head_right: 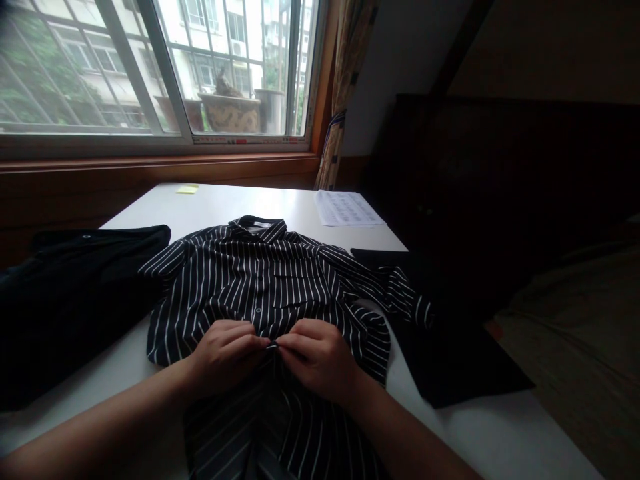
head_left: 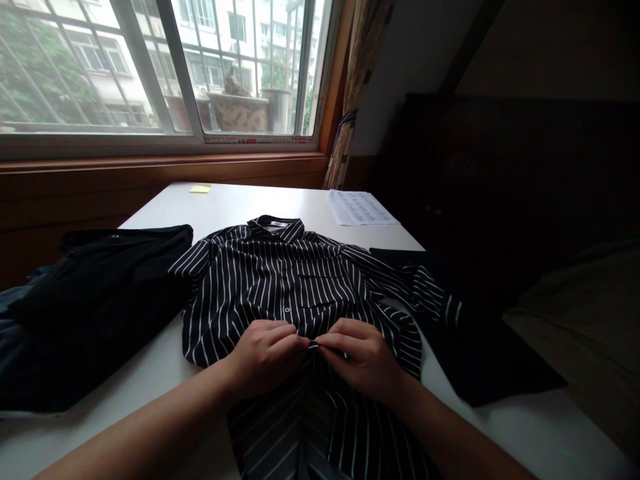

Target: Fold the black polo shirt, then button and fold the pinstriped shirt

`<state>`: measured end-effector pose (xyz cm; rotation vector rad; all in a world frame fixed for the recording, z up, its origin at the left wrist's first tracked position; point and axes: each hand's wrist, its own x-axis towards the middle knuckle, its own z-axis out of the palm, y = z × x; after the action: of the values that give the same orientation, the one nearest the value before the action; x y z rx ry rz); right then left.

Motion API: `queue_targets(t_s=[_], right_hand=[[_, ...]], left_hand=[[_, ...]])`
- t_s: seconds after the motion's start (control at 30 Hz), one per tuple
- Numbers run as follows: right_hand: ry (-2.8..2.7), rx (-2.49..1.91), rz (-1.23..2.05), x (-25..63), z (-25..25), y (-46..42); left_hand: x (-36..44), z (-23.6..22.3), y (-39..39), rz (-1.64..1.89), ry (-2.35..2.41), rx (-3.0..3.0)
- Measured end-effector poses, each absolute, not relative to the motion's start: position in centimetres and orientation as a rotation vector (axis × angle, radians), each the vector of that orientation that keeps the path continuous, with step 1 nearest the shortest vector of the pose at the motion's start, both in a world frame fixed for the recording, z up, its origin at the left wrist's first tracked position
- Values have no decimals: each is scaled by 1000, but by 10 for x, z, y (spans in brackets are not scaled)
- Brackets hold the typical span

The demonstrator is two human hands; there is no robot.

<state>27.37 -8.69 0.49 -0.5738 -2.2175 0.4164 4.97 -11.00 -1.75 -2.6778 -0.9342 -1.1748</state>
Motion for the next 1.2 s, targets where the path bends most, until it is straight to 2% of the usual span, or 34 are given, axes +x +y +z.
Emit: queue_targets(t_s=[1.0,1.2], right_hand=[[-2251,-604,586,278,3,-84],[-2209,-759,595,279,5,-81]], left_hand=[[49,-19,-108,-1227,-967,-2708],[49,-20,-107,-1206,-930,-2846]])
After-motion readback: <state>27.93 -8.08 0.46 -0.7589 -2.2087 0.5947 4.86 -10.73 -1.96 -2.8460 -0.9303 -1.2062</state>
